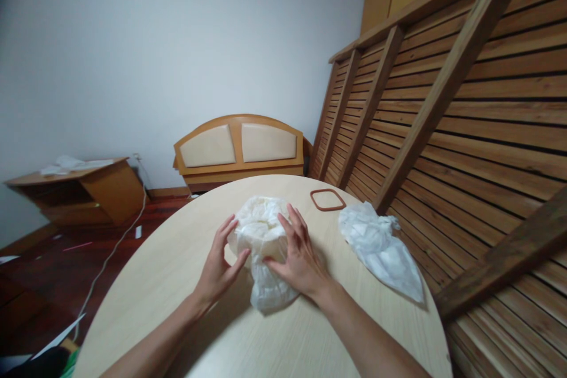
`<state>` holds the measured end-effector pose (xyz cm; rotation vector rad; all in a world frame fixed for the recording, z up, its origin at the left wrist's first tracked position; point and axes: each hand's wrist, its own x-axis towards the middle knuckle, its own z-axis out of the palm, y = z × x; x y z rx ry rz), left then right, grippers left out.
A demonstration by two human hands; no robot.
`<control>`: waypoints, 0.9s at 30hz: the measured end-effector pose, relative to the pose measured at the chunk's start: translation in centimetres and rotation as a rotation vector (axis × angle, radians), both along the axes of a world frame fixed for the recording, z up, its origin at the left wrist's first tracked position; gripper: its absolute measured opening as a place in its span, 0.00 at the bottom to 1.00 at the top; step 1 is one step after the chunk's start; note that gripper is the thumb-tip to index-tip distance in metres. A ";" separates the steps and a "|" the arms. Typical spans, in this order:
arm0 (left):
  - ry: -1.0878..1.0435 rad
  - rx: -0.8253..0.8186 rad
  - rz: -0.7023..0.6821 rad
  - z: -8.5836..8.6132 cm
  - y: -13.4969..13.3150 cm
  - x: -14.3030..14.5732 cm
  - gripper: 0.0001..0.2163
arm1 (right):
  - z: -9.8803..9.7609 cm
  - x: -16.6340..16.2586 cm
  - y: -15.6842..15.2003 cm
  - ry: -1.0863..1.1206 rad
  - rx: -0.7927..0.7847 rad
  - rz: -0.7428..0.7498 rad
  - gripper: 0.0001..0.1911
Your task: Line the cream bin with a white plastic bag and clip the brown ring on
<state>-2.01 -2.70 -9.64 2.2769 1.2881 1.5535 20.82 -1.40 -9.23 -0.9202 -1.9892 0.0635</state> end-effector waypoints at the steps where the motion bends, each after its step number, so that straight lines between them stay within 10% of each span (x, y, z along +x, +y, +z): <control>1: 0.006 0.001 0.010 -0.1 0.2 -0.1 0.28 | 0.1 0.3 0.1 -0.015 -0.004 0.015 0.56; 18: 0.262 0.259 -0.017 1.7 -0.9 -0.2 0.22 | 2.6 2.3 0.2 -0.113 0.201 0.181 0.23; 27: 0.205 0.313 -0.054 1.3 -1.0 0.3 0.17 | 2.8 2.9 1.2 0.175 0.130 0.010 0.10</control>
